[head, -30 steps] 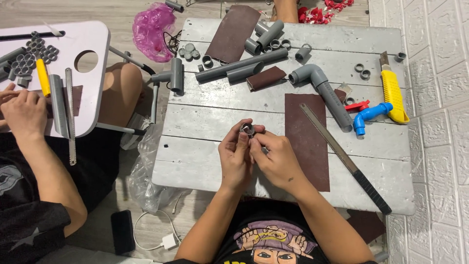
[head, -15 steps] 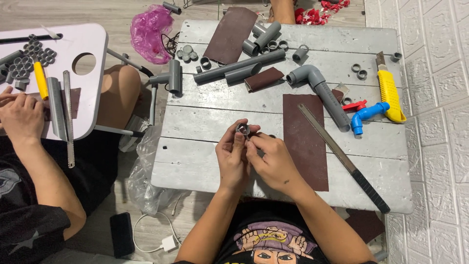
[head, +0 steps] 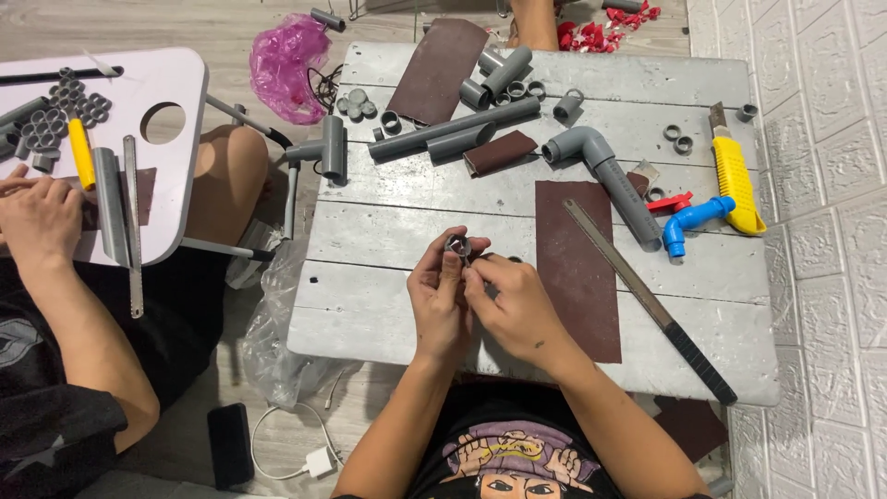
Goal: Sanding the edges of PVC pipe fittings and connectors to remove burrs and ensure a smooth fit.
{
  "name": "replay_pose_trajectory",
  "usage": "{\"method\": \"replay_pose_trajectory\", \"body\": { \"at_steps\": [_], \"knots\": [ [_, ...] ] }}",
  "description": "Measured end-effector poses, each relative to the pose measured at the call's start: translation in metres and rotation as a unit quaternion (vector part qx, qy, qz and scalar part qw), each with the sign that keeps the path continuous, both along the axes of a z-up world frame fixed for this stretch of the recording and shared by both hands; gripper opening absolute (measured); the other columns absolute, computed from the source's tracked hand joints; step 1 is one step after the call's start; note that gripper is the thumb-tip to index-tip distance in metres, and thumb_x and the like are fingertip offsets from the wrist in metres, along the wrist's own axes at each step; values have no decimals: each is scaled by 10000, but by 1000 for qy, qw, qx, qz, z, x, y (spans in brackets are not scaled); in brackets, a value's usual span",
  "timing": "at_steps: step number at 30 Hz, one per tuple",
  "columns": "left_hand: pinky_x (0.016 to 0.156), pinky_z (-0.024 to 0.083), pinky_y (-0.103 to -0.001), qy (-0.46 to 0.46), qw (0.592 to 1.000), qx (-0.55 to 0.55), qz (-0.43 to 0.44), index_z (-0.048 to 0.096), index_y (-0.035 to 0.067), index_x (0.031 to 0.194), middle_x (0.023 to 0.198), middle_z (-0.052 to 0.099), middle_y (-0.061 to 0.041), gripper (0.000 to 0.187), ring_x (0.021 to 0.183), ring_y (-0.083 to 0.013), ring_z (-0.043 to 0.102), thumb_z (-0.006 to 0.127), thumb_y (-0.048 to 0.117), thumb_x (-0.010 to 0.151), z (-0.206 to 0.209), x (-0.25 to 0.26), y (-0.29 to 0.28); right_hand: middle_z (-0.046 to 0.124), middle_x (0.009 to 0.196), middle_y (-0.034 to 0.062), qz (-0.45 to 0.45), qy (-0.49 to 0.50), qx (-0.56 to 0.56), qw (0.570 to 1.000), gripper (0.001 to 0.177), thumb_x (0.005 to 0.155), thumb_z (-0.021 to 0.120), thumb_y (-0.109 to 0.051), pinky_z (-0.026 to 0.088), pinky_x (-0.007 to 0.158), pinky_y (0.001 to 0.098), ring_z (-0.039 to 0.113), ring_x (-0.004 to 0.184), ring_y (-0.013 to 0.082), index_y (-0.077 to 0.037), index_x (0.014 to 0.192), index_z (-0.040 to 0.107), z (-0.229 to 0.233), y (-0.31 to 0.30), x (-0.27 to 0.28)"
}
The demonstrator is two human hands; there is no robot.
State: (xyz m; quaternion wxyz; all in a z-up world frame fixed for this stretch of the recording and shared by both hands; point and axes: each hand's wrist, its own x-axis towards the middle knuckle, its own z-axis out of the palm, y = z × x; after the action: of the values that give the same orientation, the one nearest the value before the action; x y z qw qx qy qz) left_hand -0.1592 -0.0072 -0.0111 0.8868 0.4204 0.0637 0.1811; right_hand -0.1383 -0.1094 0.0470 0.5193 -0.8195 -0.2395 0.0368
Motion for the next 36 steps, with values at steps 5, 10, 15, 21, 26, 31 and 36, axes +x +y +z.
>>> {"method": "replay_pose_trajectory", "body": {
  "at_steps": [5,10,15,21,26,31,36],
  "knots": [
    [879,596,-395,-7,1000,7,-5,614,-43,1253,1010,737,-249,346,940,-249,731,584,223,1033,2,1,-1,566,529,146,-11,-4,3,1000,421,1043,511,-217,476,518,356,545,494,261,-90,648,584,0,2,1],
    [883,592,-378,7,1000,19,-4,622,-40,1244,1018,744,-238,355,955,-223,724,579,243,1034,1,1,-1,570,520,146,-5,1,-1,1000,427,1040,519,-214,470,512,354,546,495,251,-76,640,579,-5,0,3],
    [838,598,-359,15,999,31,-7,625,-30,1241,1012,747,-234,348,914,-217,729,578,245,1034,3,0,0,565,498,118,-9,2,9,1000,439,1048,492,-216,470,511,342,525,480,239,-106,634,587,-4,2,3],
    [846,595,-377,10,999,48,-5,624,-32,1243,1025,743,-250,348,933,-217,722,580,243,1036,-2,0,-1,594,514,123,-19,6,3,1000,435,1051,505,-234,473,506,346,555,487,243,-120,644,611,-6,0,3],
    [844,590,-356,17,999,38,-6,627,-31,1243,1026,746,-239,350,926,-202,716,579,246,1035,4,0,-1,604,492,108,-3,20,3,1000,441,1042,513,-221,483,514,340,564,475,249,-109,628,613,-10,-4,5],
    [834,586,-340,15,998,64,-15,630,-19,1250,1036,748,-240,344,927,-181,711,590,244,1033,4,0,-1,621,514,92,-13,23,18,999,432,1046,503,-205,497,531,333,584,497,218,-125,638,620,-5,-3,3],
    [819,582,-332,15,999,45,-6,634,-23,1234,1021,751,-242,357,915,-184,716,611,264,1023,-2,-1,-4,618,519,107,-5,23,28,999,399,1022,555,-185,505,537,350,577,506,219,-118,633,610,-9,-5,5]
  ]
}}
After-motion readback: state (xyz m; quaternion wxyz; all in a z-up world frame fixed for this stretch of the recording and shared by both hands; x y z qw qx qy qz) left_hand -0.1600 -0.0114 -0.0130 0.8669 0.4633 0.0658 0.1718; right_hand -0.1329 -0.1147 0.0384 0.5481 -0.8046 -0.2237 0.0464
